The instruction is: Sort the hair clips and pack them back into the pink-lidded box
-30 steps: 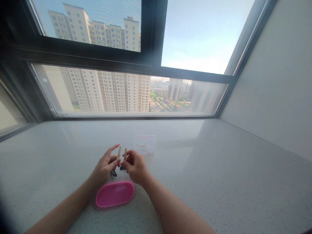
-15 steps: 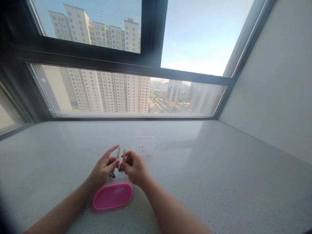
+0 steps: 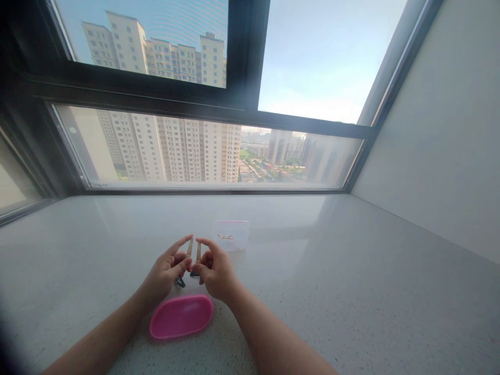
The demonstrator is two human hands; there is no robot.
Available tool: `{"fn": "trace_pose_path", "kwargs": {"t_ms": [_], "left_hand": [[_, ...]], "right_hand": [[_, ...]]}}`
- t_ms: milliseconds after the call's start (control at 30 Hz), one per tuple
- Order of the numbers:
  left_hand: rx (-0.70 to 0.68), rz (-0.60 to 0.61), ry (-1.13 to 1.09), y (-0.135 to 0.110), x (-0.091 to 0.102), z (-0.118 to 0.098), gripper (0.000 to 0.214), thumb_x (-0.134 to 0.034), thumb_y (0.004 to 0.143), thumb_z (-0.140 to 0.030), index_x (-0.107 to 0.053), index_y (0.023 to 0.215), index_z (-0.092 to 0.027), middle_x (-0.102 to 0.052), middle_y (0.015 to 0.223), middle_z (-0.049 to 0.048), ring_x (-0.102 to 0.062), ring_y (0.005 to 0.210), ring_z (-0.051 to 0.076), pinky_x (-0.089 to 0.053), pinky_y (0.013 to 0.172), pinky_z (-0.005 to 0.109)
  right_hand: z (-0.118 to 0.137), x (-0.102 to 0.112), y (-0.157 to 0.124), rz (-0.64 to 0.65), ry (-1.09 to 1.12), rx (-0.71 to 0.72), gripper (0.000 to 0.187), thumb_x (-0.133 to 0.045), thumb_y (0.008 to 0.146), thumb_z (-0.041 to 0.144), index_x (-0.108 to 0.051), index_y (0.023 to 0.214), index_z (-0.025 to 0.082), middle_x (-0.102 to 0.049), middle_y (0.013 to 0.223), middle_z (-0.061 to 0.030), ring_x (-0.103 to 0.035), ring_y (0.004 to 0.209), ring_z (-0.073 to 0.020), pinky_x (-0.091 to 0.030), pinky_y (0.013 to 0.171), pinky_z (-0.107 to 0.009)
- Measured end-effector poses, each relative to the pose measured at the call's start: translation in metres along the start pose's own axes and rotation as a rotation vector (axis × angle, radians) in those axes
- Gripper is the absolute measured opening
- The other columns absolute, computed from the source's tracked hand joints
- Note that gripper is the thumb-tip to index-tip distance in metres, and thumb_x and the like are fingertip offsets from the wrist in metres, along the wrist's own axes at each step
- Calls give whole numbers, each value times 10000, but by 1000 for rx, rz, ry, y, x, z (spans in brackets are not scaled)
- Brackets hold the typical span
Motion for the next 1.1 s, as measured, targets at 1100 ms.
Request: {"fn": "trace_pose_path", "kwargs": {"t_ms": [1100], "left_hand": [[29, 142, -163, -2, -6, 1, 496, -555, 752, -241, -439, 1229, -175, -423, 557, -67, -457, 546, 105, -361, 526, 231]], "right_hand": [[-3, -6, -1, 48, 87, -25, 504, -673, 672, 227, -465, 1130, 224, -479, 567, 82, -475, 411, -65, -431, 358, -167]]}}
Point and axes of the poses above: each hand's wrist, its own y-axis towards the middle knuckle, its own x-axis out of the back of the hand, z = x × y, the point moved 6 cm from there along y, towards the middle knuckle
